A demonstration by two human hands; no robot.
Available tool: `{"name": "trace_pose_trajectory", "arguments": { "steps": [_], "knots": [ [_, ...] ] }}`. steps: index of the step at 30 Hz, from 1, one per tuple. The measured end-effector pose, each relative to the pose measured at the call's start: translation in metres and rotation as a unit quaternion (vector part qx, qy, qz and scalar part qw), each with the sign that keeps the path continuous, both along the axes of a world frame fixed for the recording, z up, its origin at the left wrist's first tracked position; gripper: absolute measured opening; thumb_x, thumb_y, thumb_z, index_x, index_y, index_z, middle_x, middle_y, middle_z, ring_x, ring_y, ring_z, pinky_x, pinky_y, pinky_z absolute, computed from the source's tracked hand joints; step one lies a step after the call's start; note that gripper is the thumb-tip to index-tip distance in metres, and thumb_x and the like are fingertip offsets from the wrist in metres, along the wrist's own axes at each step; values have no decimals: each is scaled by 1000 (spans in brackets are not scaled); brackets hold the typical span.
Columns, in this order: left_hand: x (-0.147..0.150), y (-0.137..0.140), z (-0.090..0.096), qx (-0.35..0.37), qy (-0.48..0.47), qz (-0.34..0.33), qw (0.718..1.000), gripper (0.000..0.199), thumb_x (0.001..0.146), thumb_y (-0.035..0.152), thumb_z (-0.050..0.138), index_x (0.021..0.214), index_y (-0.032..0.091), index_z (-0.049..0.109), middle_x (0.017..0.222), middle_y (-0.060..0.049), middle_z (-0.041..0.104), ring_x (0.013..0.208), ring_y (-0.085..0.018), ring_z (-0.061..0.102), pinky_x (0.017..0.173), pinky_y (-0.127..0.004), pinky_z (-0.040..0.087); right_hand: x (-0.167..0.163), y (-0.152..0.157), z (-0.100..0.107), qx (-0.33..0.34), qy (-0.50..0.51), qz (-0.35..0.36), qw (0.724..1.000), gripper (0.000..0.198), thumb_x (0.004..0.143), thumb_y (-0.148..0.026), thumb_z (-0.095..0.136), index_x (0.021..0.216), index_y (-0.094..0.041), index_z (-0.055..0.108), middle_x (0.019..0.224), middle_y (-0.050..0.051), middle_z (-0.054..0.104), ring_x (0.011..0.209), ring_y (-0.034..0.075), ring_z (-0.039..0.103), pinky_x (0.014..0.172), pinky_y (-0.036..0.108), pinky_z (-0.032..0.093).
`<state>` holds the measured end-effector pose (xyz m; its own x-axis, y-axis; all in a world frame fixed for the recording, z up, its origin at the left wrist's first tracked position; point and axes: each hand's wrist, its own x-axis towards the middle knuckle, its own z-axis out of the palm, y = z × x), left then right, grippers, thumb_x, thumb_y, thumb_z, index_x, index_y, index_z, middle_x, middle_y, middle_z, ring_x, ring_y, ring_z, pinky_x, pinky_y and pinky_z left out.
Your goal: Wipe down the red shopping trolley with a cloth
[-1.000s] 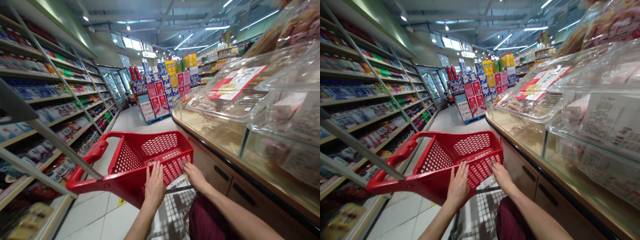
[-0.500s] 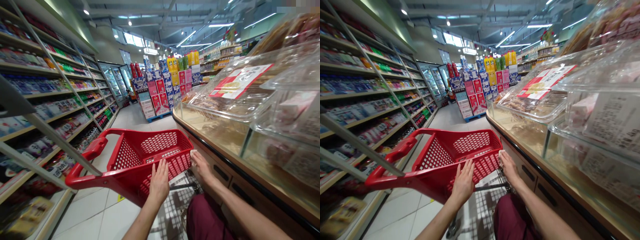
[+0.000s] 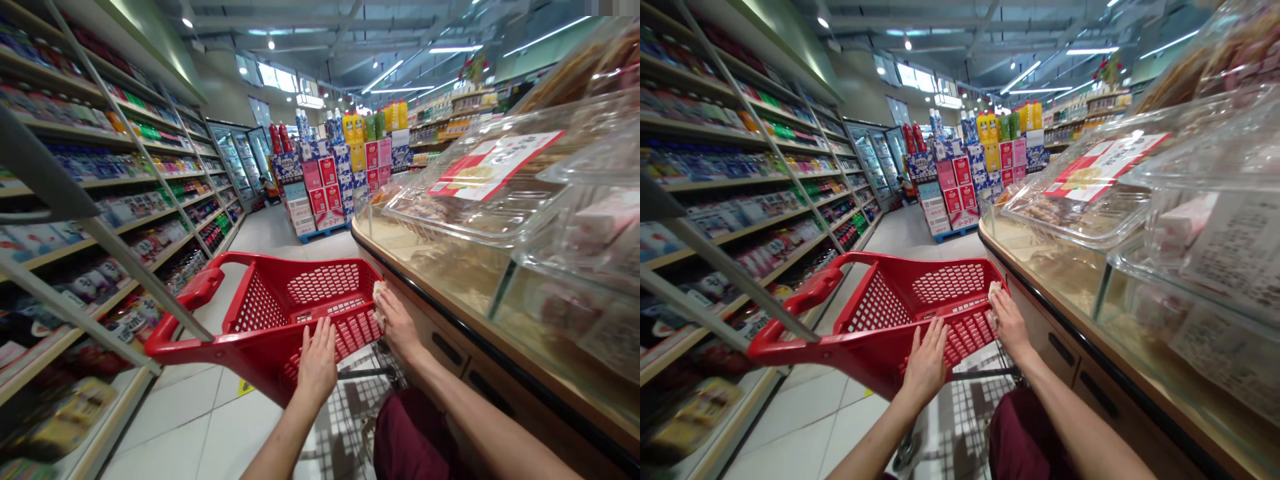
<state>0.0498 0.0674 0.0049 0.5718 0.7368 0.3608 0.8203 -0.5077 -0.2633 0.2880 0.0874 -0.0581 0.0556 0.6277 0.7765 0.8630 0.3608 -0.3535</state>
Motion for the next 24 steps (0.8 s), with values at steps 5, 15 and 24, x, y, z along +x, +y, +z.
{"name": "trace_pose_trajectory", "arguments": {
  "steps": [5,15,24],
  "knots": [
    [-10,-5,1,-2,-8,8,1000,58,70,18,40,127,11,36,139,-9,28,129,-22,20,105,-45,13,-30,-13,1,-24,-52,54,997,51,73,-1,36,119,-20,50,120,8,54,117,19,42,93,40,42],
    [-36,-13,11,7,-27,51,998,58,68,17,40,126,10,37,138,-10,30,129,-22,21,105,-44,14,-82,-16,12,29,-113,130,985,42,82,-6,36,119,-21,49,115,8,57,116,18,43,91,38,45],
    [-59,-22,21,13,-49,81,995,56,70,19,40,125,10,38,136,-10,32,127,-21,25,105,-44,16,-115,-16,25,43,-136,161,977,41,83,-6,36,121,-16,47,118,10,54,122,20,35,95,40,41]
  ]
}}
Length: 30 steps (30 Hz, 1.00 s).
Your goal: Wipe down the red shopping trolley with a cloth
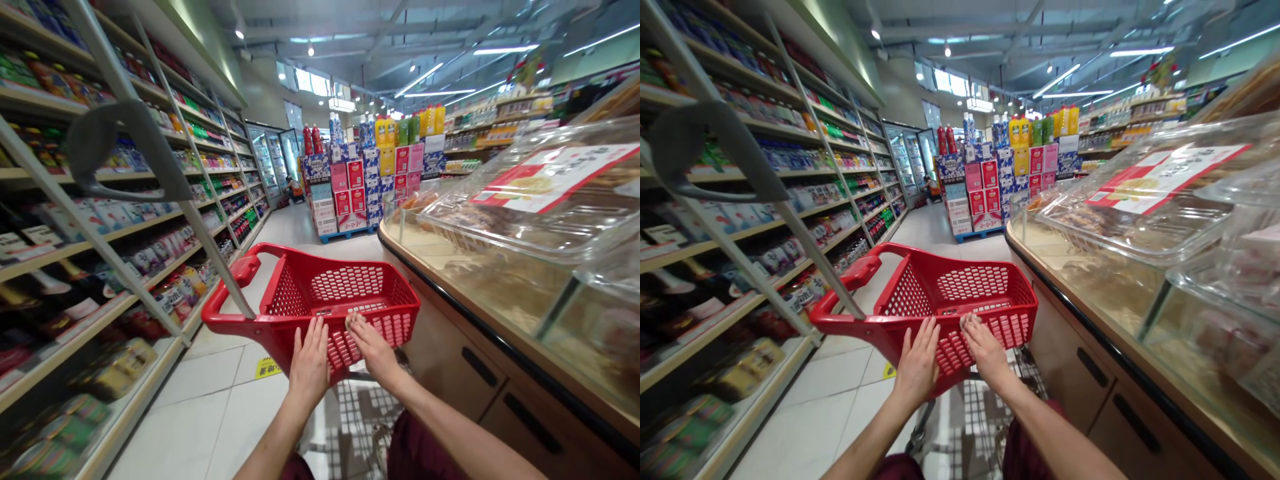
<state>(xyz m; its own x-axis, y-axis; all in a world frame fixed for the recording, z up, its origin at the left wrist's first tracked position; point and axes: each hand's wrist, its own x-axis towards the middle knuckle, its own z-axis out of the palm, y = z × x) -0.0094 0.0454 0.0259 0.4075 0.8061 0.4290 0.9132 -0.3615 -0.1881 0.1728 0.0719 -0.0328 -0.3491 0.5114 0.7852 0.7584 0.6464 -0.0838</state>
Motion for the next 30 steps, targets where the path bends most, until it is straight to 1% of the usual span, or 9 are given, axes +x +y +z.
{"name": "trace_pose_trajectory", "arguments": {
  "steps": [3,8,12,14,19,23,25,28,30],
  "knots": [
    [-9,-5,1,5,4,8,1000,56,70,18,40,125,11,39,136,-9,34,127,-21,26,105,-43,18,-10,-2,-3,-4,-16,19,1000,40,82,-7,37,120,-16,49,115,10,57,120,19,38,93,38,43],
    [-25,-10,-1,18,7,29,999,56,69,18,41,125,12,39,136,-8,34,127,-21,25,104,-45,18,-31,3,12,2,-13,25,1000,40,84,-7,34,122,-13,46,126,11,48,126,20,27,99,41,35],
    [-37,-15,-3,37,-2,33,999,57,67,14,40,124,11,41,134,-9,37,126,-21,27,104,-44,20,-40,2,-1,2,-49,34,998,38,85,-7,32,117,-15,51,115,10,57,119,18,39,92,36,44],
    [-41,-18,-3,41,-9,30,999,58,65,12,40,123,10,42,133,-9,39,126,-22,28,103,-44,21,-46,-1,-1,-4,-51,46,998,37,84,-8,33,116,-15,52,114,10,58,117,18,42,90,35,45],
    [-50,-23,-2,57,-15,26,998,59,65,8,39,123,10,41,134,-11,37,126,-23,28,104,-46,19,-64,2,19,14,-17,64,998,40,83,-7,34,121,-11,47,126,11,48,125,21,29,98,40,38],
    [-59,-25,-1,67,-26,39,997,57,66,10,40,123,10,41,134,-10,37,126,-22,28,104,-44,19,-71,1,14,17,-54,87,995,37,84,-7,33,115,-13,53,110,11,60,117,19,42,90,36,46],
    [-64,-27,-1,66,-34,51,996,56,67,12,40,123,10,42,134,-10,37,125,-22,30,104,-43,19,-76,-1,20,11,-56,96,994,37,84,-8,32,115,-14,53,110,10,60,116,18,43,89,35,47],
    [-71,-30,-3,65,-42,67,995,57,66,12,41,123,10,41,134,-10,36,125,-21,30,104,-43,18,-89,-1,40,13,-21,103,994,38,85,-8,33,120,-11,48,122,11,51,123,20,33,97,38,39],
    [-76,-31,-5,70,-47,75,994,58,65,12,41,123,10,41,135,-9,36,125,-21,30,104,-44,17,-98,0,46,15,-9,108,994,39,85,-8,33,122,-11,45,126,10,47,125,20,29,100,39,36]
  ]
}}
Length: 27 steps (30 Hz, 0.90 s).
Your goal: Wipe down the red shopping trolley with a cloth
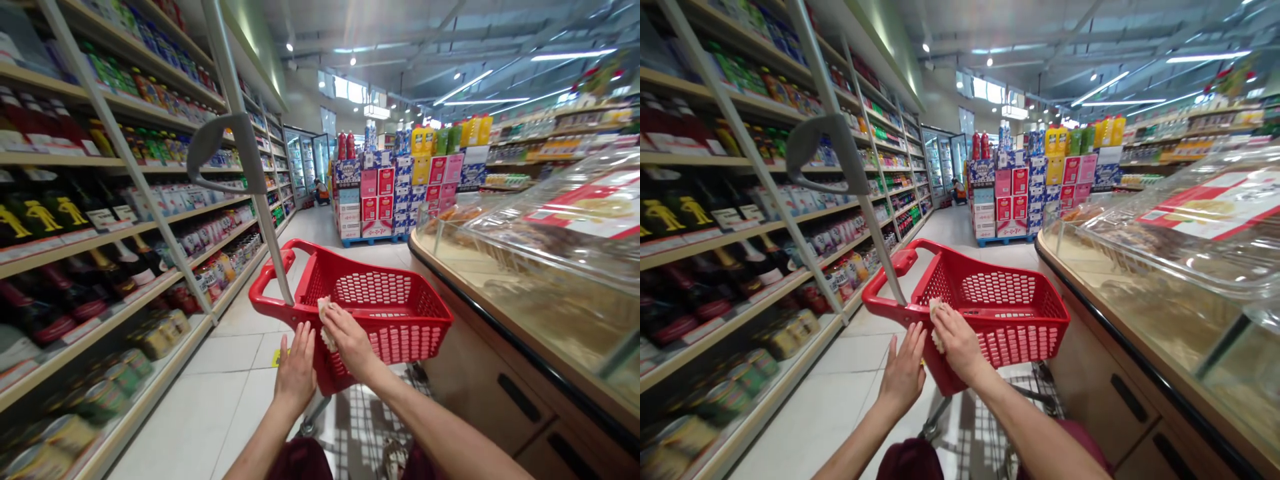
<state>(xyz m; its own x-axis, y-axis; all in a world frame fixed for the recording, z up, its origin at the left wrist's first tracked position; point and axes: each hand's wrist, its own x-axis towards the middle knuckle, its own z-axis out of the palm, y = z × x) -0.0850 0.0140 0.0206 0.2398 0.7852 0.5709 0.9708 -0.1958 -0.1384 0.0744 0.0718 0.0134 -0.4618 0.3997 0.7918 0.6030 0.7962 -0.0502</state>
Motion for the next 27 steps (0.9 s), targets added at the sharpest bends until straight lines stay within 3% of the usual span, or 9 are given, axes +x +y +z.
{"name": "trace_pose_trajectory", "arguments": {
  "steps": [5,11,17,23,27],
  "knots": [
    [-15,-4,0,15,-1,9,1000,60,64,12,41,123,11,40,134,-9,36,125,-21,31,104,-43,17,-15,-1,-15,1,-34,31,999,38,84,-8,36,119,-15,49,115,9,57,119,18,40,94,37,43],
    [-31,-8,11,13,9,53,998,62,63,6,37,124,8,38,133,-11,38,125,-21,30,104,-43,17,-42,-2,23,29,10,38,999,35,84,-10,38,117,-9,50,123,11,50,124,20,31,100,38,35],
    [-41,-13,15,15,6,67,998,58,65,8,39,123,9,40,132,-11,40,124,-22,32,102,-45,21,-61,-8,2,30,-29,87,995,31,86,-12,38,111,-13,55,108,7,61,113,19,46,90,34,45],
    [-46,-11,24,20,5,81,997,60,67,7,39,126,7,34,133,-14,38,125,-24,29,102,-47,22,-70,2,39,29,34,47,998,35,85,-12,39,119,-12,48,121,11,52,123,18,34,99,35,38],
    [-42,-6,32,33,2,65,997,62,66,8,40,128,10,31,133,-14,39,126,-23,29,103,-46,19,-70,3,42,23,-16,80,996,38,84,-11,40,122,-13,46,120,8,53,121,16,36,98,31,38]
  ]
}}
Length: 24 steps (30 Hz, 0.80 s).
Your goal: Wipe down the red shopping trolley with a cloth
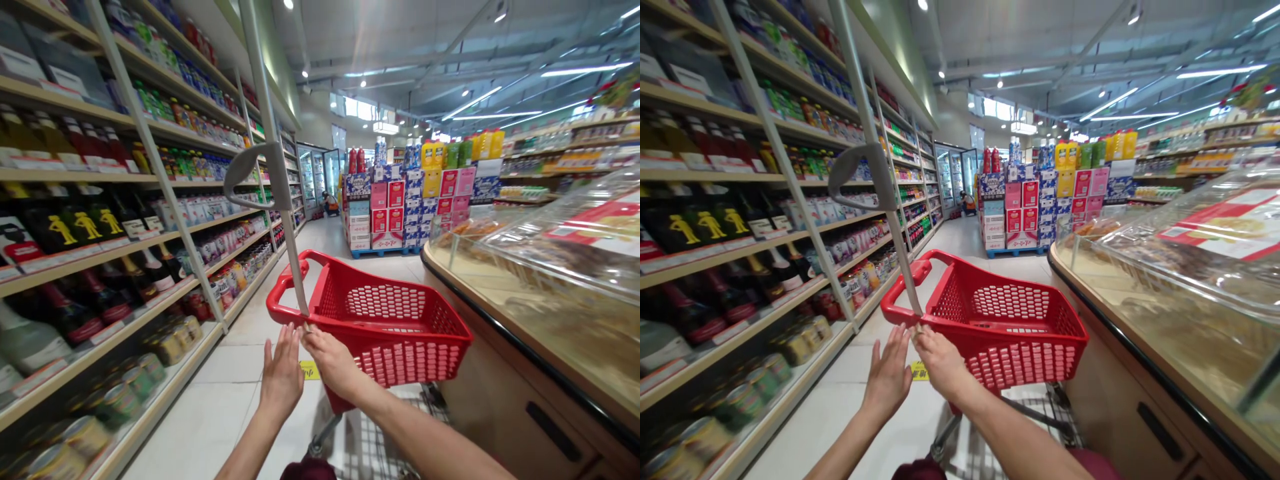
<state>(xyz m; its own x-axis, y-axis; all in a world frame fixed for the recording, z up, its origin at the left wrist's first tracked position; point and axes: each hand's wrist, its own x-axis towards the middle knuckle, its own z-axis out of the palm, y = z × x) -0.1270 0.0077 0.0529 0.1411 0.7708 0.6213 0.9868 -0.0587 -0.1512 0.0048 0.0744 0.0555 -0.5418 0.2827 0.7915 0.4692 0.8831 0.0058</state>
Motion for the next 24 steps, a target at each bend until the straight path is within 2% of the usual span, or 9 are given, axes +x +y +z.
{"name": "trace_pose_trajectory", "arguments": {
  "steps": [5,7,9,12,15,17,21,22,24],
  "knots": [
    [14,8,10,14,-2,-28,1000,61,67,9,40,128,9,32,134,-14,36,126,-23,29,104,-46,16,1,8,3,-46,58,-72,995,33,83,-16,44,115,-11,53,121,10,52,120,19,38,99,34,36],
    [19,15,13,19,5,-45,999,61,68,11,39,128,9,32,134,-14,36,125,-23,29,104,-46,15,13,19,-4,-55,51,-99,992,34,82,-15,45,116,-11,52,121,12,52,118,19,41,97,34,39],
    [24,22,16,22,7,-60,998,60,68,13,40,127,9,33,133,-14,37,125,-23,30,105,-45,13,42,30,-19,-56,37,-128,990,36,82,-12,43,117,-13,51,121,11,52,116,19,44,96,35,40],
    [31,32,19,9,8,-71,997,57,69,14,40,125,8,37,132,-13,39,124,-23,32,105,-45,11,104,42,-45,-70,37,-207,975,35,82,-9,42,114,-16,53,118,9,55,112,19,47,94,36,42],
    [39,39,19,-18,19,-79,997,53,70,12,37,122,8,42,131,-12,41,123,-23,33,105,-45,12,145,43,-55,-97,53,-279,954,31,82,-12,42,110,-13,56,117,13,55,111,20,49,93,39,42],
    [45,43,17,-21,23,-83,996,53,69,11,37,121,8,44,130,-13,42,123,-23,33,105,-46,12,141,40,-54,-98,44,-273,956,31,82,-13,42,110,-12,56,118,13,54,113,21,46,93,39,42],
    [58,47,12,-14,29,-96,995,52,69,12,37,120,8,45,129,-14,43,122,-24,34,105,-47,13,108,32,-51,-77,13,-215,973,36,79,-7,43,113,-12,54,122,11,51,121,21,37,95,37,39],
    [60,47,11,-15,30,-96,995,52,69,12,37,120,8,46,129,-14,43,122,-24,35,105,-46,13,110,31,-54,-75,11,-212,974,37,79,-6,43,114,-13,54,122,11,51,121,21,37,95,38,39],
    [63,47,11,-21,29,-92,995,52,68,12,37,120,7,46,129,-13,43,122,-24,35,105,-46,13,134,32,-63,-81,13,-227,970,40,78,-4,40,114,-15,54,121,10,52,119,21,40,94,39,40]
  ]
}}
